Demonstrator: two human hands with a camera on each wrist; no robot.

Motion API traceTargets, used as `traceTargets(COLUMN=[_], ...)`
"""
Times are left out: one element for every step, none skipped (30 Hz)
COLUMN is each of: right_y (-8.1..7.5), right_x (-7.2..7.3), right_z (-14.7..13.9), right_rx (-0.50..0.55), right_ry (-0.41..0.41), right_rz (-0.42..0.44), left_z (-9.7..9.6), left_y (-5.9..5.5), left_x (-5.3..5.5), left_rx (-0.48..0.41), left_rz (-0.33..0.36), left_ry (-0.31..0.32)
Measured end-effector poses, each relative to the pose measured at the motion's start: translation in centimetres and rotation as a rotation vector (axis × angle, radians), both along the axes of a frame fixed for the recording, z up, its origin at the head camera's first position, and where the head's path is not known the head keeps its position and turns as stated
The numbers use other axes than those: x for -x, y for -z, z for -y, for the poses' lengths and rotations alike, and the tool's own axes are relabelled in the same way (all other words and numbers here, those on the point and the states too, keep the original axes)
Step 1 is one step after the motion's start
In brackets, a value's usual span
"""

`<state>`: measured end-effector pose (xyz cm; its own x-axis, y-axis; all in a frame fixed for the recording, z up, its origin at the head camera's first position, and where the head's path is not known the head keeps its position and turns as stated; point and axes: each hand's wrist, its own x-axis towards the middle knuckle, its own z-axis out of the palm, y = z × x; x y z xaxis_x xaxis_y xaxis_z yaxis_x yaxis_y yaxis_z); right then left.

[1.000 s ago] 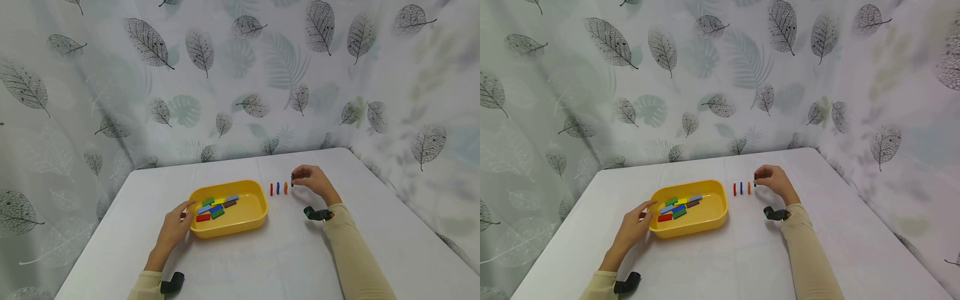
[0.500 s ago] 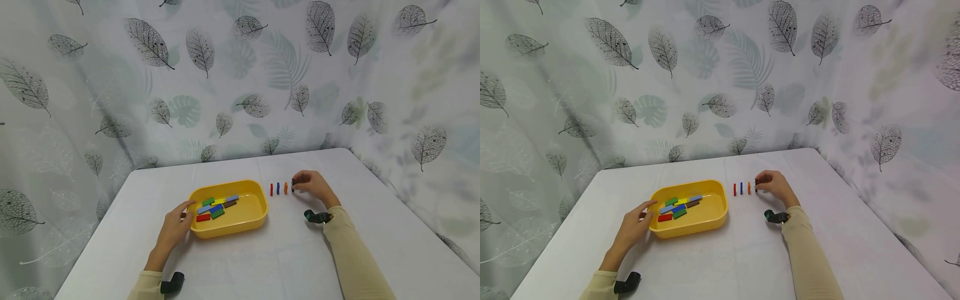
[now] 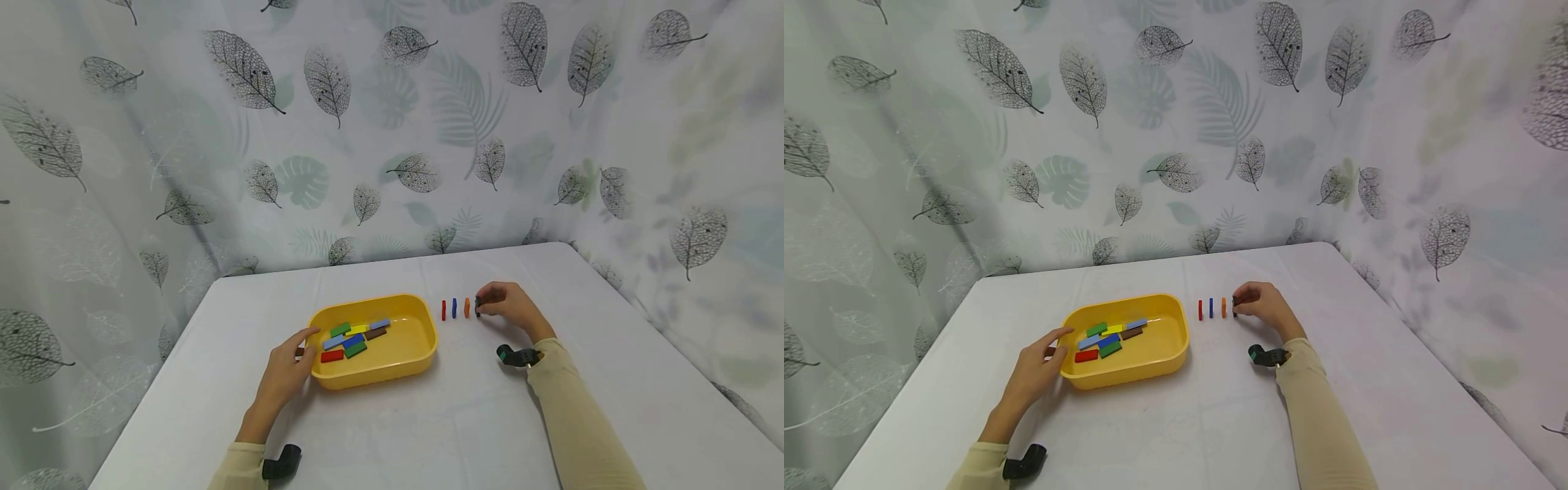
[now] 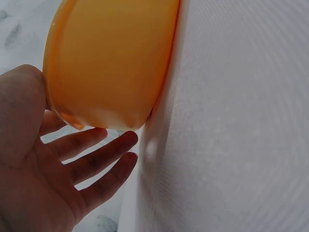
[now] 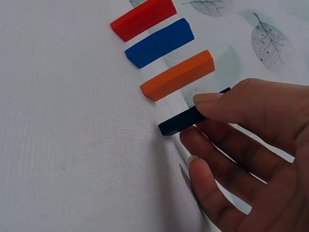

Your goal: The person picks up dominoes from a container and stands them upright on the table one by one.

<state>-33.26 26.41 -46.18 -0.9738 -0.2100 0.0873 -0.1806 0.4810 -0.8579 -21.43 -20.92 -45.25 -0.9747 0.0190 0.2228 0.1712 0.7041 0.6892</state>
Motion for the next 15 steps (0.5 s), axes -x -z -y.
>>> traceTargets(right_y=[0.0,0.01,0.03,0.06,0.09,0.12,0.16,0.19,0.2,0.2,0.19,0.17,0.17,0.13,-0.01], right_x=[0.03,0.05,0.08,0.12,0.15,0.15,0.18,0.19,0.18,0.16,0.13,0.1,0.1,0.08,-0.03], right_z=[0.01,0.0,-0.01,-0.04,-0.07,-0.12,-0.15,-0.2,-0.23,-0.27,-0.31,-0.33,-0.38,-0.42,-0.44], right_rx=[-0.001,0.001,0.006,0.009,0.015,0.018,0.024,0.028,0.027,0.024,0.021,0.016,0.012,0.011,0.008], right_ry=[-0.001,-0.006,-0.009,-0.016,-0.022,-0.031,-0.032,-0.037,-0.036,-0.038,-0.038,-0.037,-0.035,-0.038,-0.045], right_rz=[0.002,0.003,0.002,0.0,-0.002,-0.004,-0.004,-0.006,-0.007,-0.008,-0.009,-0.011,-0.011,-0.013,-0.016], left_z=[0.0,0.0,-0.01,0.0,0.0,-0.01,0.0,0.01,0.01,0.0,0.01,0.02,0.03,0.04,0.04], left_y=[0.0,0.0,0.0,0.01,0.01,0.01,0.01,0.02,0.03,0.04,0.06,0.08,0.11,0.15,0.17], left_x=[0.0,0.01,0.02,0.02,0.03,0.04,0.03,0.04,0.06,0.07,0.09,0.09,0.11,0.14,0.16], left_rx=[0.001,0.001,0.001,0.002,0.002,0.002,0.002,0.003,0.005,0.006,0.005,0.006,0.007,0.007,0.007], left_rz=[-0.001,-0.001,-0.001,-0.001,-0.002,-0.003,-0.003,-0.003,-0.003,-0.003,-0.002,0.0,0.001,0.002,0.003], left_ry=[0.0,0.0,0.0,0.0,0.001,0.002,0.003,0.003,0.003,0.004,0.004,0.003,0.003,0.002,0.002])
